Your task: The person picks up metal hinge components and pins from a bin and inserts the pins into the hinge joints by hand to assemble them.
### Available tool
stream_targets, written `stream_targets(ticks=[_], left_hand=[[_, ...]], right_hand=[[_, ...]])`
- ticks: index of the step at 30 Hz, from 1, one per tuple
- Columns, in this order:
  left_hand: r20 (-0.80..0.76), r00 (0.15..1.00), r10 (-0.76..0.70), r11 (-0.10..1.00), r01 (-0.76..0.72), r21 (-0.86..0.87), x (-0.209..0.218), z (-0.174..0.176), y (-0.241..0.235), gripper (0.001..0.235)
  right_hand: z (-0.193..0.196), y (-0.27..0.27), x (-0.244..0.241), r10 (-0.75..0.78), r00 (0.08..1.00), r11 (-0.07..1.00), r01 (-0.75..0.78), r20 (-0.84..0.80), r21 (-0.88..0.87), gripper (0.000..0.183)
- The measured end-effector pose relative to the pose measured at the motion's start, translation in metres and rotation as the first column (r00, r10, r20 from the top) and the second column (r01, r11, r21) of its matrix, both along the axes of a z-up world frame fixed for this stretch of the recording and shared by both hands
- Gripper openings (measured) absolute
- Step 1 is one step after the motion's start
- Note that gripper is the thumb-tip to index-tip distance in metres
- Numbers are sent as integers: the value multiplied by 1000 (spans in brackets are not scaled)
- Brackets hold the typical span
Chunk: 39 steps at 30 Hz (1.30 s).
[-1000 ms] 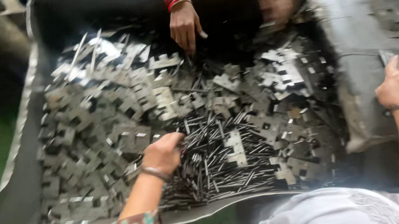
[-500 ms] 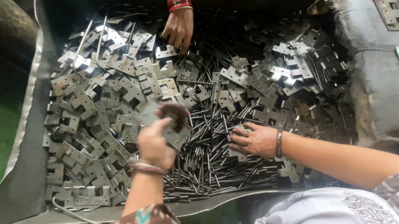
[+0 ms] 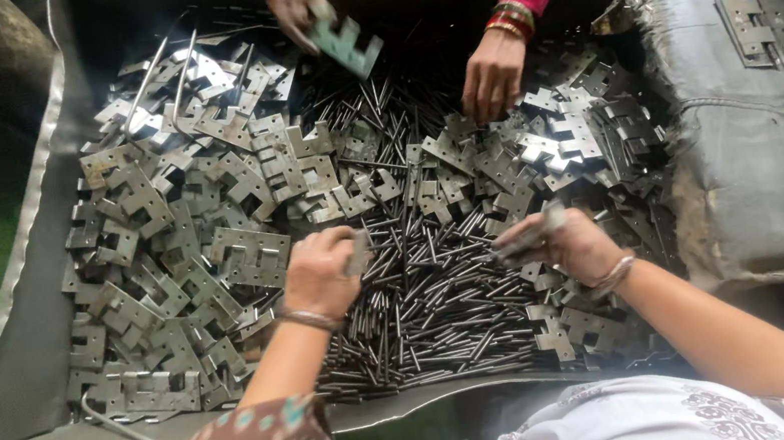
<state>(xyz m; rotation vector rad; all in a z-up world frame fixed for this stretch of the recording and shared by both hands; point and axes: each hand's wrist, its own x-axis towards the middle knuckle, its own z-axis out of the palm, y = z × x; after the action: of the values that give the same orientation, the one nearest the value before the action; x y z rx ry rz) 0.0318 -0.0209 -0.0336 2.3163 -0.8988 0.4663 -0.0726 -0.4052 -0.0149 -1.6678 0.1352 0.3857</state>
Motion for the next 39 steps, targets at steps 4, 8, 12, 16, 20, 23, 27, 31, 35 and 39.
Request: stream_targets(ticks=[4, 8, 12, 16, 20, 23, 27, 31, 35, 39], left_hand=[[-495, 861, -116, 866, -157, -475, -7, 12, 7, 19], [-667, 339, -663, 221, -763, -607, -24, 10, -17, 16], [-400, 176, -899, 55, -862, -504, -61, 19, -59, 24], [-94, 148, -984, -92, -890, -446, -90, 24, -93, 46], [-193, 148, -970, -23, -846, -533, -97, 22, -94, 64], [-535, 0, -845, 298, -830, -471, -93, 17, -80, 42], [-488, 863, 132, 964, -227, -141, -28, 17, -3, 61], [-105, 875, 472, 790, -368, 490, 9, 24, 74, 75], [-95, 795, 599, 731, -494, 472, 9, -1, 80, 120], [-305, 531, 790, 595, -547, 589, 30, -19, 78, 133]], right_hand=[[23, -5, 3, -130, 987, 837, 59, 94, 543, 21], [28, 14, 16, -288, 957, 853, 270, -30, 446, 60], [39, 52, 25, -204, 979, 947, 204, -29, 247, 62], [53, 113, 6, 97, 988, 864, -23, 121, -503, 55], [56, 133, -11, 647, 504, 699, -91, 572, -710, 73], [47, 110, -8, 435, 767, 866, -212, 472, -454, 42], [53, 60, 3, -58, 984, 991, 78, -167, 113, 58], [59, 12, -4, -271, 947, 933, 303, -175, 196, 57], [64, -78, -5, -548, 783, 836, 528, 294, 151, 50], [89, -197, -31, 63, 699, -101, 715, 712, -692, 62]])
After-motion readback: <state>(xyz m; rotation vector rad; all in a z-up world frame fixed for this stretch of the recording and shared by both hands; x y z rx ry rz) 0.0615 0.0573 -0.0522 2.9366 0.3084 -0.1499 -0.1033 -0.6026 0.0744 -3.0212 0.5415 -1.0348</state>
